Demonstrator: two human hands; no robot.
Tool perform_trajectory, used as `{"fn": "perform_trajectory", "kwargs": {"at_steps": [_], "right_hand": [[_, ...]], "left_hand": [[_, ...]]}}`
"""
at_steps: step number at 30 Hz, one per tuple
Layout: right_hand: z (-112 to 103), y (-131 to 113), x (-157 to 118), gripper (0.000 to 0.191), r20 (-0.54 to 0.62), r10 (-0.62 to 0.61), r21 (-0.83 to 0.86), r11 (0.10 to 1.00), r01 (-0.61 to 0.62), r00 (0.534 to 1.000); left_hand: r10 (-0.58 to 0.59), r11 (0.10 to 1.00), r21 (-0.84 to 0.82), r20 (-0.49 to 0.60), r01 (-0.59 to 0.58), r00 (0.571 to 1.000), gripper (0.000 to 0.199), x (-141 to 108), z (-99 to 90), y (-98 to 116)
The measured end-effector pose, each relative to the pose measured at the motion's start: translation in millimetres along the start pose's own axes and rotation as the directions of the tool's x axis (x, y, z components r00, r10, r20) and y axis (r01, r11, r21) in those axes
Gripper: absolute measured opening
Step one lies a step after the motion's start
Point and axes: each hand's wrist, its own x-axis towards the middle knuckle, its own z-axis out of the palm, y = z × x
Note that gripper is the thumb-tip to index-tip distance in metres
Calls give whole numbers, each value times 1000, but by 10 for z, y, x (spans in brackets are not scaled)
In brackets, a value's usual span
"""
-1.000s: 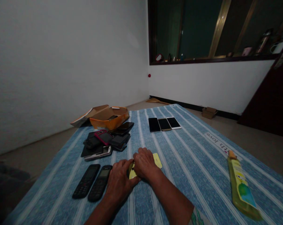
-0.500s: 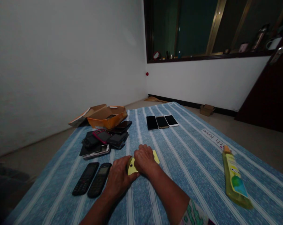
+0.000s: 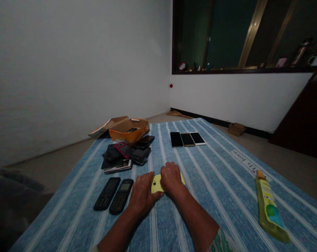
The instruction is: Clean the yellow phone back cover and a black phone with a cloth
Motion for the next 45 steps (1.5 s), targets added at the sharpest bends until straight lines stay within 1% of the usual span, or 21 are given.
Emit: {"fn": "perform_trajectory", "kwargs": {"at_steps": [1, 3, 5, 8, 12, 15, 17, 21, 27, 30, 33, 37, 41, 43, 45], "right_hand": [[22, -58, -4, 25, -13, -48, 13, 999, 49, 999], [59, -127, -14, 24, -37, -107, 34, 994, 108, 994], [79, -116, -27, 23, -44, -111, 45, 993, 113, 993], [73, 40, -54, 24, -30, -49, 35, 998, 50, 998], [62, 329, -104, 26, -20, 88, 2, 996, -88, 996], [73, 431, -155, 27, -38, 132, 6, 991, -132, 991], [71, 423, -201, 27, -40, 150, -1, 989, -150, 988], [22, 333, -345, 27, -5, 196, -33, 980, -196, 981], [-27, 270, -593, 32, 22, 210, -69, 976, -208, 977], [-27, 235, -598, 33, 26, 242, -67, 968, -240, 970], [-21, 190, -506, 31, 4, 267, -60, 962, -266, 964], [18, 188, -379, 30, -34, 236, -48, 970, -238, 971], [88, 210, -372, 28, -71, 178, -26, 983, -180, 981], [121, 172, -393, 25, -90, 101, 4, 995, -101, 991], [153, 92, -407, 23, -103, -9, 41, 999, 13, 995]], "left_hand": [[6, 1000, -9, -6, -6, 1000, 61, 1, 6, -7], [24, 999, -23, -19, -24, 1000, 61, 4, 19, -23], [31, 999, -25, -16, -32, 999, 62, 8, 26, -31], [11, 1000, -6, 6, -11, 1000, 67, 11, 16, -20], [-4, 1000, 9, 36, 4, 999, 68, 8, -8, 2], [7, 1000, 8, 22, -7, 1000, 66, 5, -2, 3], [8, 1000, 8, 10, -8, 1000, 63, 5, 7, 2], [0, 1000, 8, 14, 0, 1000, 60, 9, 12, 10], [-13, 1000, 8, 25, 13, 1000, 54, 5, -13, 44], [-9, 1000, 8, 32, 8, 999, 60, 7, -23, 57], [-6, 1000, 6, 44, 6, 999, 67, 15, -29, 63], [-14, 1000, 9, 42, 13, 999, 72, 21, -32, 65], [-8, 1000, 14, 23, 8, 1000, 73, 16, -24, 59], [4, 1000, 10, 16, -4, 1000, 73, 13, -8, 42], [24, 1000, 5, 11, -24, 1000, 73, 15, 17, 8]]}}
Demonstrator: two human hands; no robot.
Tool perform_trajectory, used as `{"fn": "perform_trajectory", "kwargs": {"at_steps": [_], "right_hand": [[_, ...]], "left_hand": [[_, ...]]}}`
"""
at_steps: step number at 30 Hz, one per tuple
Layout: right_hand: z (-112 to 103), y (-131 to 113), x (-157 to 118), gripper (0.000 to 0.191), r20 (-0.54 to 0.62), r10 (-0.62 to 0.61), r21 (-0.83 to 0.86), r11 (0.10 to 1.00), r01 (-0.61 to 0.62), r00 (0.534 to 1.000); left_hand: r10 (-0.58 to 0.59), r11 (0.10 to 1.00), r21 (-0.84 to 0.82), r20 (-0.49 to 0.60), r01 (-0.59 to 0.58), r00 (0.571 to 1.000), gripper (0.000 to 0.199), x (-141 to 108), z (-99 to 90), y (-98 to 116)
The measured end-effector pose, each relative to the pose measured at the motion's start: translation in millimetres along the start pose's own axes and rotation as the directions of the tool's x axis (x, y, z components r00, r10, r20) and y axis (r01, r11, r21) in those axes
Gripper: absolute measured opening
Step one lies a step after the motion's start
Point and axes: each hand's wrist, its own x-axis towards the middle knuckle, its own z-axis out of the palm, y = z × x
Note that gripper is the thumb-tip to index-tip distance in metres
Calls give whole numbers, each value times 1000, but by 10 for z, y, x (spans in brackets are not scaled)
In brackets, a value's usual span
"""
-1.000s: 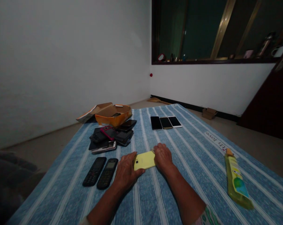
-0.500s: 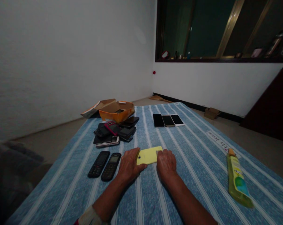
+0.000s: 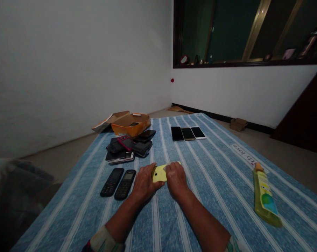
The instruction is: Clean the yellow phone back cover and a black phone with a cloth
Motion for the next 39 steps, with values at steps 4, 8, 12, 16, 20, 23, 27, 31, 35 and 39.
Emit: {"fn": "perform_trajectory", "kwargs": {"at_steps": [4, 8, 12, 16, 20, 23, 27, 31, 35, 39], "right_hand": [[70, -150, 0, 18, -31, -195, 81, 977, 197, 980], [136, -104, -8, 19, -119, -257, 136, 953, 272, 959], [189, -20, -26, 20, -172, -192, 149, 964, 219, 966], [202, -114, -33, 17, -173, -299, 148, 934, 325, 939], [212, -277, 11, 17, -177, -347, 138, 918, 372, 921], [221, -335, 65, 21, -182, -331, 131, 925, 356, 926], [181, -344, 101, 21, -171, -322, 153, 925, 348, 931], [114, -349, 62, 22, -148, -302, 168, 931, 324, 942], [119, -276, -37, 25, -142, -269, 201, 934, 294, 953], [161, -40, -127, 29, -159, -169, 238, 950, 204, 973]], "left_hand": [[67, 997, -32, -9, -67, 998, 73, 13, 30, -93], [66, 993, -103, 54, -61, 996, 87, 32, -37, -140], [50, 986, -167, 135, -27, 990, 104, 48, -115, -167], [89, 980, -191, 140, -62, 986, 103, 66, -96, -233], [135, 980, -164, 114, -115, 984, 94, 80, -41, -287], [154, 979, -151, 96, -139, 983, 89, 84, -21, -306], [168, 978, -139, 83, -155, 982, 87, 92, -11, -329], [171, 978, -129, 61, -162, 983, 83, 101, -3, -345], [152, 978, -153, 69, -140, 986, 81, 101, -23, -323], [101, 985, -147, 100, -85, 990, 85, 90, -59, -275]]}}
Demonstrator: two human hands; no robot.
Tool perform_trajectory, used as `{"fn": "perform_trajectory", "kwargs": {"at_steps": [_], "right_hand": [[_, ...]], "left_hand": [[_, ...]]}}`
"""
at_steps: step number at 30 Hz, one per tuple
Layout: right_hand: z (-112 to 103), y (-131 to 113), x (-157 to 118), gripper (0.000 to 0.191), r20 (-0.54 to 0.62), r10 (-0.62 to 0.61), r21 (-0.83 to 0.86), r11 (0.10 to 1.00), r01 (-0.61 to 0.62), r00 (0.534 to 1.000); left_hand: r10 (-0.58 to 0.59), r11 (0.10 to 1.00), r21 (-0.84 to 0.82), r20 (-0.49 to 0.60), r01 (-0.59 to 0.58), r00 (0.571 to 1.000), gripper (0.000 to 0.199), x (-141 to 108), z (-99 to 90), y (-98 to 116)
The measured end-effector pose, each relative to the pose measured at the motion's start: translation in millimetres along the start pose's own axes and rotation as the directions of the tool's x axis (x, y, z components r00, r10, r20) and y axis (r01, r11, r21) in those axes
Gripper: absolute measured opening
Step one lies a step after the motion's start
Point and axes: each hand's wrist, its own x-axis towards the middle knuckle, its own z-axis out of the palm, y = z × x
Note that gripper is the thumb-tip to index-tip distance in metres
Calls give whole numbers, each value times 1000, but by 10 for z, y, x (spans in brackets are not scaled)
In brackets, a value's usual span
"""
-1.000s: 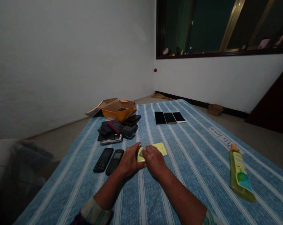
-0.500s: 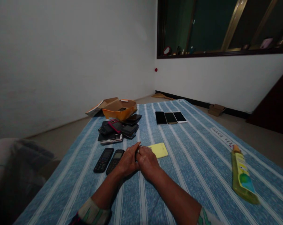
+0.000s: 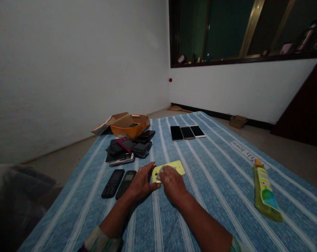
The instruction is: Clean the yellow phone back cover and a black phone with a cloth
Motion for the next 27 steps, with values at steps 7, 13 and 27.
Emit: {"fn": "perform_trajectory", "kwargs": {"at_steps": [7, 13, 27], "right_hand": [[-222, 307, -54, 39, 61, 274, -88, 959, -268, 960], [-219, 242, -91, 35, 36, 362, -244, 907, -343, 931], [193, -171, -258, 35, -149, 152, -418, 886, -201, 977]], "left_hand": [[-23, 1000, 8, 16, 23, 1000, 86, -11, -27, 51], [-21, 1000, -14, 6, 21, 1000, 84, -16, -22, 57], [3, 1000, -4, -19, -3, 1000, 77, 3, -16, 47]]}}
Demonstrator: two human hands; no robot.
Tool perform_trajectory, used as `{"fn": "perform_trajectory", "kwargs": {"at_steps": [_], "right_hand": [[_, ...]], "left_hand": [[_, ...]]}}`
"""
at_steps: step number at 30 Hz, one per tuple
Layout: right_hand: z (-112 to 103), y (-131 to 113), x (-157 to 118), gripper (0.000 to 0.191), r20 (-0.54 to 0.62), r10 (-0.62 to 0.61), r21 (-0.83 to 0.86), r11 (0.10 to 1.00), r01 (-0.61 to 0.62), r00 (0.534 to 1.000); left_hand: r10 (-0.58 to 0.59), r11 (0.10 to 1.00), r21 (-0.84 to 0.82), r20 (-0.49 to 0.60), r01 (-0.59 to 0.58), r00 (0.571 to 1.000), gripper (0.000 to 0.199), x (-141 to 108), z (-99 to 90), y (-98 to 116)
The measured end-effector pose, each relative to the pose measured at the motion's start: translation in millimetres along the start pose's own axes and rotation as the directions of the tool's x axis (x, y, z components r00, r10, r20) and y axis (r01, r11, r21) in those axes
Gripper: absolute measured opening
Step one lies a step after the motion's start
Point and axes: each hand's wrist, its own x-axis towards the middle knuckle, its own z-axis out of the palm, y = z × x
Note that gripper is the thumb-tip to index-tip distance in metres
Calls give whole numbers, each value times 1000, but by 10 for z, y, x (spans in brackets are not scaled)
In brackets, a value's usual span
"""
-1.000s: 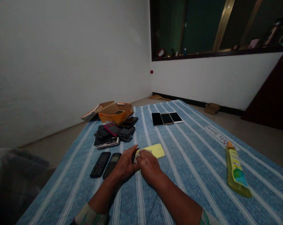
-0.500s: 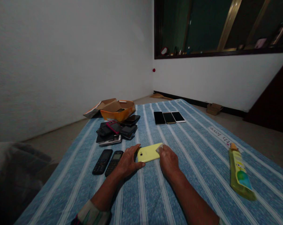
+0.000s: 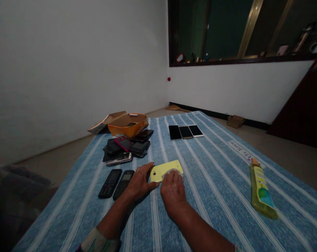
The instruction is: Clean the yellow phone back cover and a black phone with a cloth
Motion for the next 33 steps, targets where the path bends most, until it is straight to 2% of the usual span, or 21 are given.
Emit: {"fn": "perform_trajectory", "kwargs": {"at_steps": [6, 11, 17, 21, 23, 26, 33], "right_hand": [[-127, 178, 97, 29, 67, 50, 45, 998, -53, 997], [-101, 278, 117, 29, 77, 67, 19, 997, -69, 995], [21, 94, 128, 25, -5, -79, 108, 991, 79, 997], [11, -13, 223, 25, -7, -221, 225, 950, 217, 975], [-8, -23, 262, 27, -10, -245, 260, 935, 239, 969], [-25, 32, 315, 27, 11, -191, 289, 940, 180, 982], [-2, 353, 440, 25, 82, 20, 246, 969, -39, 996]], "left_hand": [[3, 1000, 2, -1, -3, 1000, 79, -9, 1, -4], [-1, 1000, 0, 16, 1, 1000, 80, -11, 3, 3], [22, 1000, 2, -7, -22, 1000, 76, -2, 21, -15], [51, 999, 16, -13, -51, 999, 71, 7, 14, -37], [57, 998, 16, -19, -56, 998, 70, 12, 7, -50], [51, 999, -5, -27, -52, 998, 72, 17, -6, -57], [9, 1000, -19, -2, -9, 1000, 78, 6, -34, -10]]}}
